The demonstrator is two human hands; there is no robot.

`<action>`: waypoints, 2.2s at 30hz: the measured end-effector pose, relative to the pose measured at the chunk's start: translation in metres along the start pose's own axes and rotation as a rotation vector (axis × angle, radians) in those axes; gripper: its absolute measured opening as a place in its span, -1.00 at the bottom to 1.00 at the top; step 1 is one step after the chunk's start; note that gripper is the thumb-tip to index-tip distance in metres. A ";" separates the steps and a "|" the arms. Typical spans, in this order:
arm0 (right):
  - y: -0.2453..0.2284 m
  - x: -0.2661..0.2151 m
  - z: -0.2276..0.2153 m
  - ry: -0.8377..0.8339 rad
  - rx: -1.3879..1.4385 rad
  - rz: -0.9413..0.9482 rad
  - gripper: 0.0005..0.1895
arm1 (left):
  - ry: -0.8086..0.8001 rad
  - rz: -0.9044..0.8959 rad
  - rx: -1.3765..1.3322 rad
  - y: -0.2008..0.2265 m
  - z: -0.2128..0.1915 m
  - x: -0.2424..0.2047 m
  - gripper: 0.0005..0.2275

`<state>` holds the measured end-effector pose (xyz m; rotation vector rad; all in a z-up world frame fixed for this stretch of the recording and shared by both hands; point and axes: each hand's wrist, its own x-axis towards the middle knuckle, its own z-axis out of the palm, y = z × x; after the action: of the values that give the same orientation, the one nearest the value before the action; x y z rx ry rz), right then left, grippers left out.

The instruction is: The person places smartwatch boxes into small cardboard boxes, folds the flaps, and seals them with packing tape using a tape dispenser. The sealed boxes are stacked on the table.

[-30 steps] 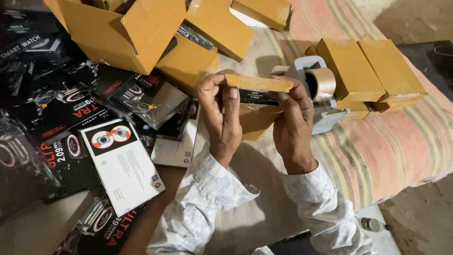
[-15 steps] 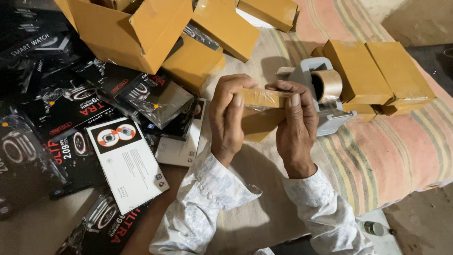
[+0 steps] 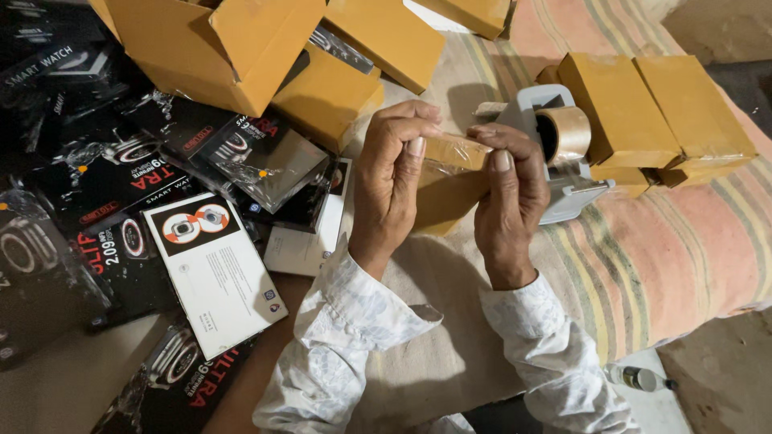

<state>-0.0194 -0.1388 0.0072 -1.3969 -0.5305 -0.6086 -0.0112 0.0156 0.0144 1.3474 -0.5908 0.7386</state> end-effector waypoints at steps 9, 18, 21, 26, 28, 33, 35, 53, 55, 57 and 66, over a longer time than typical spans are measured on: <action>-0.002 0.000 0.003 0.110 -0.139 0.131 -0.83 | 0.005 -0.138 0.063 0.007 -0.010 0.003 -0.91; 0.010 -0.008 -0.018 -0.011 -0.163 -0.124 -0.79 | -0.115 0.146 0.152 0.004 -0.012 0.007 -0.93; 0.004 -0.007 -0.023 -0.033 -0.266 -0.054 -0.82 | -0.190 0.052 0.098 0.005 -0.017 0.008 -0.92; -0.003 -0.002 -0.017 -0.034 -0.138 0.120 -0.83 | -0.183 0.020 0.197 0.003 -0.025 0.005 -0.89; -0.003 -0.002 -0.012 -0.091 -0.230 0.030 -0.90 | -0.195 0.023 0.189 0.000 -0.026 0.004 -0.90; -0.003 -0.004 -0.019 -0.202 -0.500 -0.228 -0.72 | -0.189 0.115 0.233 -0.014 -0.024 0.002 -0.86; 0.000 -0.002 -0.022 -0.236 -0.424 -0.179 -0.71 | -0.163 0.107 0.262 -0.020 -0.017 0.001 -0.84; -0.005 -0.072 -0.080 0.128 -0.694 0.402 -0.76 | -0.908 -0.269 0.900 -0.034 0.065 -0.040 -0.23; -0.025 -0.072 -0.112 0.182 -0.782 0.149 -0.83 | -0.955 -0.317 0.860 -0.045 0.070 -0.043 -0.23; -0.033 -0.060 -0.132 0.248 -0.868 0.052 -0.80 | -0.993 -0.313 0.865 -0.063 0.074 -0.034 -0.28; -0.016 0.020 -0.182 0.122 -1.291 0.347 -0.51 | -0.739 -0.110 1.080 -0.110 0.143 -0.045 -0.38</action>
<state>-0.0174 -0.3223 0.0132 -2.5546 0.3220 -0.7708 0.0494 -0.1388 -0.0701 2.6894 -0.7024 0.4328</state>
